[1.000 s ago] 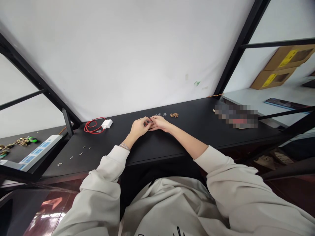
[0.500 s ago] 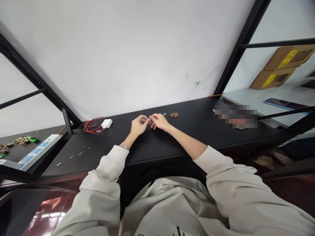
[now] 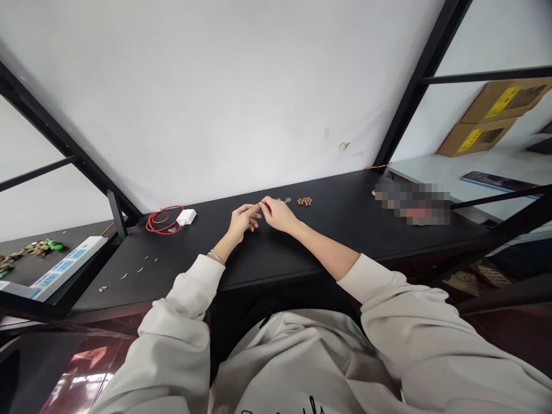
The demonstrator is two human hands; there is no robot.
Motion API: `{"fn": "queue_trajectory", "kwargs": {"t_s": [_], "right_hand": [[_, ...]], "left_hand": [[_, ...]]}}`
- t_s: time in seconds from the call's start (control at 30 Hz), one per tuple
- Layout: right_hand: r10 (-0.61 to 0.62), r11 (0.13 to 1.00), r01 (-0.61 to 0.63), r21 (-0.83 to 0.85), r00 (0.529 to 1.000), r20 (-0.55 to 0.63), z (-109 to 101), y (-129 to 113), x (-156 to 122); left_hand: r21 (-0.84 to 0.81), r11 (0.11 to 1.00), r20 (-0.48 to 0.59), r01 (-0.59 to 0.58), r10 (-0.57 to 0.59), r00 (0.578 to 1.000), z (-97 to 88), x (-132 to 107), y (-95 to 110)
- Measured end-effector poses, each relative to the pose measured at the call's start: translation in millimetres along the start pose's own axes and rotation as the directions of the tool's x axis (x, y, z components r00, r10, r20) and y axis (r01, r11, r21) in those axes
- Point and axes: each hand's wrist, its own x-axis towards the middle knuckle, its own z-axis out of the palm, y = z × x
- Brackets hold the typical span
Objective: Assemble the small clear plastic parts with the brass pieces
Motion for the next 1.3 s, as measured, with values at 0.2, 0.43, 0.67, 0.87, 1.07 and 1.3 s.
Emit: {"fn": "queue_trajectory", "kwargs": {"t_s": [0.2,0.43,0.67,0.87,1.07,1.3], "right_hand": [[0.018,0.999,-0.019,-0.026,1.000,-0.024,4.7,4.5,0.0],[0.138,0.981,-0.127,0.144,0.988,-0.074,13.9,13.0,4.5],[0.284,0.940,-0.247,0.234,0.948,-0.141,-1.6,30.9,14.1],[0.565,0.695,-0.450,0.561,0.824,-0.039,-28.1,49.3,23.6],[0.723,0.231,-0.444,0.866,0.674,0.152,-42.9,53.5,27.5],[0.751,0.157,-0.456,0.876,0.631,0.194,-38.2,55.9,25.2]], "left_hand": [[-0.015,1.000,0.028,-0.024,0.025,0.999,1.2,0.0,-0.6],[0.092,0.985,0.011,-0.144,0.144,0.990,-1.8,3.8,-5.3],[0.164,0.965,0.016,-0.205,0.205,0.979,-5.5,9.2,-8.7],[0.184,0.960,0.037,-0.213,0.210,0.977,-6.8,10.3,-9.4],[0.203,0.956,0.053,-0.213,0.207,0.977,-7.9,11.8,-10.9],[0.214,0.952,0.062,-0.220,0.212,0.975,-8.6,14.7,-14.3]]}}
